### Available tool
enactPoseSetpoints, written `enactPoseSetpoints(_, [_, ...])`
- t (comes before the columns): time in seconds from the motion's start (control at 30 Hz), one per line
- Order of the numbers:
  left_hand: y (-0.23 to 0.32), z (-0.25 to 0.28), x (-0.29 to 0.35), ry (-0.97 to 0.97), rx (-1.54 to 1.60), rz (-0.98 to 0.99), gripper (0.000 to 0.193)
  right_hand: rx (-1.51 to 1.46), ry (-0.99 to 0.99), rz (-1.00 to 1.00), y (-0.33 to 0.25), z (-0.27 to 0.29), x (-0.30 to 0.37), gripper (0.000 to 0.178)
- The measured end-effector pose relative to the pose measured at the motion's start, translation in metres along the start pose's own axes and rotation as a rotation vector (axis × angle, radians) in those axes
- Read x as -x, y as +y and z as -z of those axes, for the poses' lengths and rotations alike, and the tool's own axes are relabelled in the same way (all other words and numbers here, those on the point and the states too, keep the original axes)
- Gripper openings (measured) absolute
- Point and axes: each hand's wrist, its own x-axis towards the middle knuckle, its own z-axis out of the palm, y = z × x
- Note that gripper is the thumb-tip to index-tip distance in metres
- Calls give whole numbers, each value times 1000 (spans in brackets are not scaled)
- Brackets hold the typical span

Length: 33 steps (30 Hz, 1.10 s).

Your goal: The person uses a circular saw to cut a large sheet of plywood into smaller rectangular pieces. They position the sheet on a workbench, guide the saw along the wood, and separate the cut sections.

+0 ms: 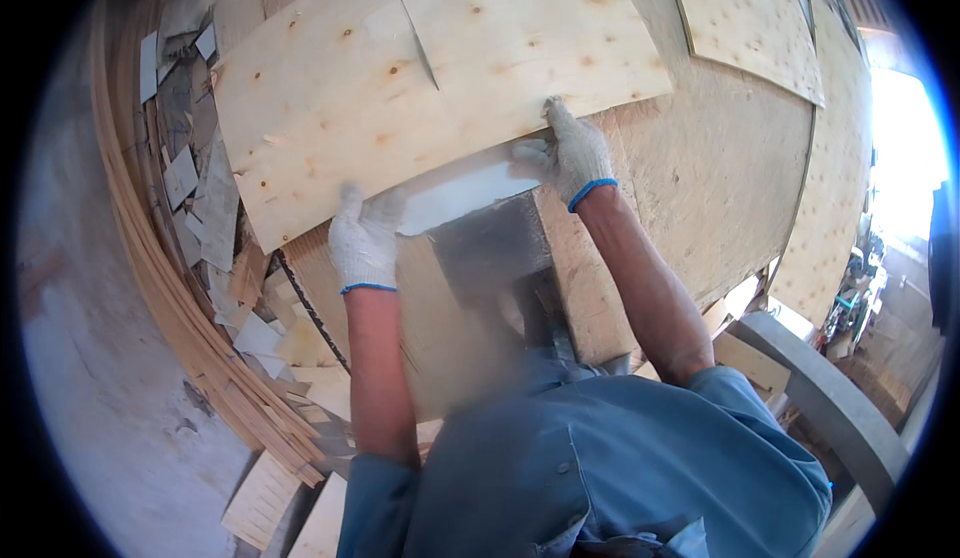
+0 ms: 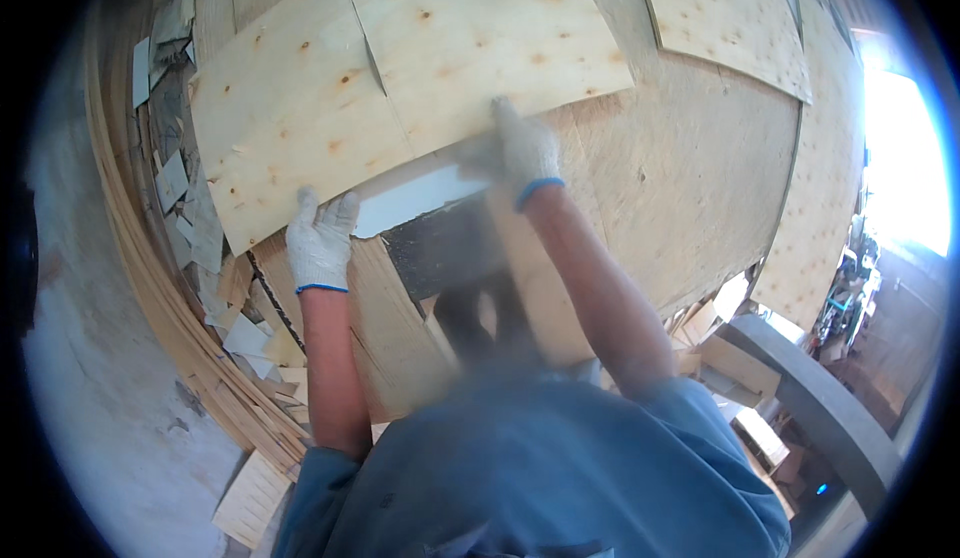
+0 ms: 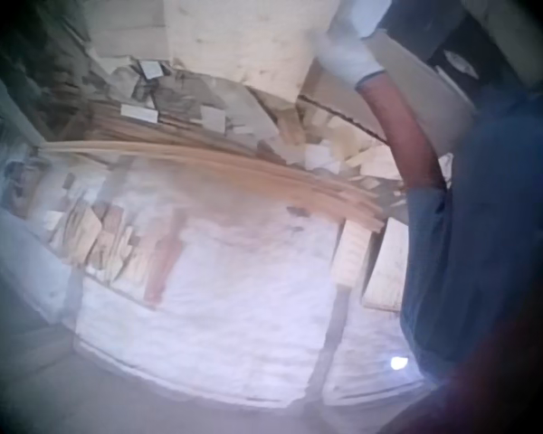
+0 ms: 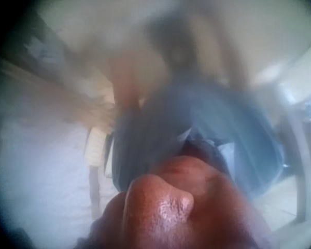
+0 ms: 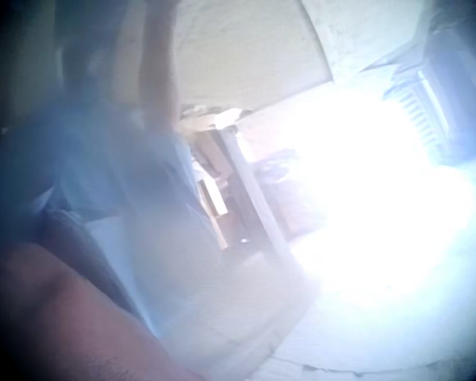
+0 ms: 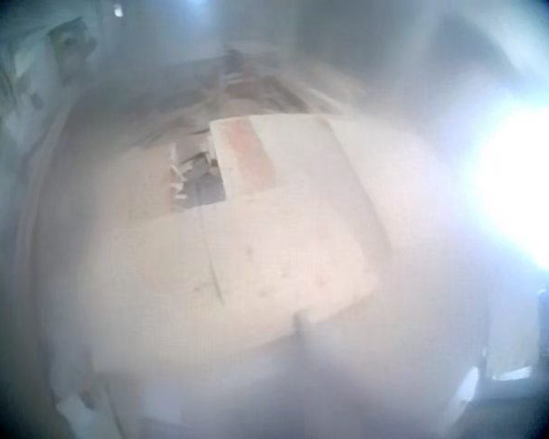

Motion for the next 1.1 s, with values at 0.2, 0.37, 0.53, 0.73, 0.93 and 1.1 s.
enactPoseSetpoints(0.2, [6, -14, -2, 37, 18, -11, 37, 9, -57, 70, 9, 2, -15, 48])
enactPoseSetpoints(0.37, [11, -21, -12, 11, 17, 0, 44, -2, 27, 84, -6, -20, -6, 49])
enactPoseSetpoints(0.53, [15, -33, -20, -7, 14, -26, 50, -32, 5, 98, -11, -28, -16, 50])
enactPoseSetpoints(0.73, [21, -44, -31, -9, 3, -41, 51, -29, -71, 137, -14, -31, -36, 53])
enactPoseSetpoints(0.93, [25, -46, -43, -22, -11, -30, 45, -31, -35, 126, -17, -42, -38, 55])
enactPoseSetpoints(1.1, [26, -52, -46, -12, -17, -60, 48, -42, -35, 149, -16, -46, -38, 55])
